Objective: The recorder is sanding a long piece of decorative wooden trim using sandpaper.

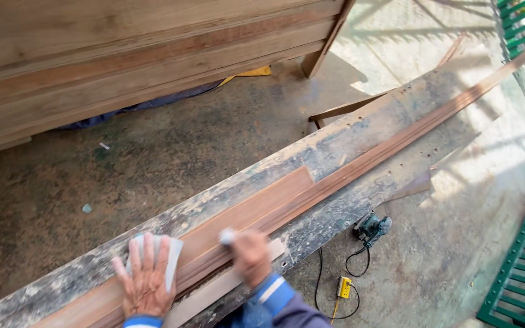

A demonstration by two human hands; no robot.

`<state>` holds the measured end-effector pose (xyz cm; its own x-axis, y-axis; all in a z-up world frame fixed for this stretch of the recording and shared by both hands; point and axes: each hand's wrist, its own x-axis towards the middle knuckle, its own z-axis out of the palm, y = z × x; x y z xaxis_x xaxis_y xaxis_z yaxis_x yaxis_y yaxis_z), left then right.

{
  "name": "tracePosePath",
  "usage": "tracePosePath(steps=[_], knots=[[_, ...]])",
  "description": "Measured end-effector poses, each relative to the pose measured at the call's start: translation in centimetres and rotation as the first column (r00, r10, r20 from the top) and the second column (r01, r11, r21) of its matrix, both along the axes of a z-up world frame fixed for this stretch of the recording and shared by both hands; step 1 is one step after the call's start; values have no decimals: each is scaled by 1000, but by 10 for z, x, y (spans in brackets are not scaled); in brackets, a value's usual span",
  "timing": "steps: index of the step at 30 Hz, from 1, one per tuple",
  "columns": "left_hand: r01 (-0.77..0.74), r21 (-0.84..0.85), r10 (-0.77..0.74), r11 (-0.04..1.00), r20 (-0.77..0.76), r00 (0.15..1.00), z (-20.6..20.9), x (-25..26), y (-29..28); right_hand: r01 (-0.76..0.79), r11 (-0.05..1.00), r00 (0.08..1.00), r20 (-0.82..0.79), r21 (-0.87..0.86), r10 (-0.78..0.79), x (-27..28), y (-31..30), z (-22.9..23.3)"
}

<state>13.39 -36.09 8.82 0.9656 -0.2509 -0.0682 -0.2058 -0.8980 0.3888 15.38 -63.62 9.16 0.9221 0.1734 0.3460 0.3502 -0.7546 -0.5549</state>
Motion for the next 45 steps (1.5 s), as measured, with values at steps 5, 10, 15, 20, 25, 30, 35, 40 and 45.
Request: tracePosePath(steps=[5,10,15,20,25,30,35,40,45], knots=[[-56,76,50,996,75,996,-11,-4,2,544,783,836,121,-302,-534,55,-193,-21],[-49,42,44,998,125,991,-24,-8,8,534,828,841,206,-172,-500,33,-96,10],[-20,9,18,1000,161,987,-71,-22,33,225,974,970,91,26,-226,10,-80,7],[21,181,-64,983,232,971,-129,-38,56,616,752,788,192,-236,-585,65,-254,-23],[81,195,-131,977,256,958,-136,-31,70,700,707,713,44,-96,-700,45,-173,-8],[175,273,-265,946,341,902,-153,-34,81,418,908,903,112,-3,-415,22,-136,11],[145,327,-252,934,313,916,-155,-35,81,876,454,468,58,-161,-882,76,-297,-27],[150,293,-240,944,301,923,-163,-38,83,880,432,434,-40,-197,-900,55,-233,-28],[131,318,-228,939,289,930,-160,-40,81,851,449,427,-139,-272,-893,58,-248,-36]])
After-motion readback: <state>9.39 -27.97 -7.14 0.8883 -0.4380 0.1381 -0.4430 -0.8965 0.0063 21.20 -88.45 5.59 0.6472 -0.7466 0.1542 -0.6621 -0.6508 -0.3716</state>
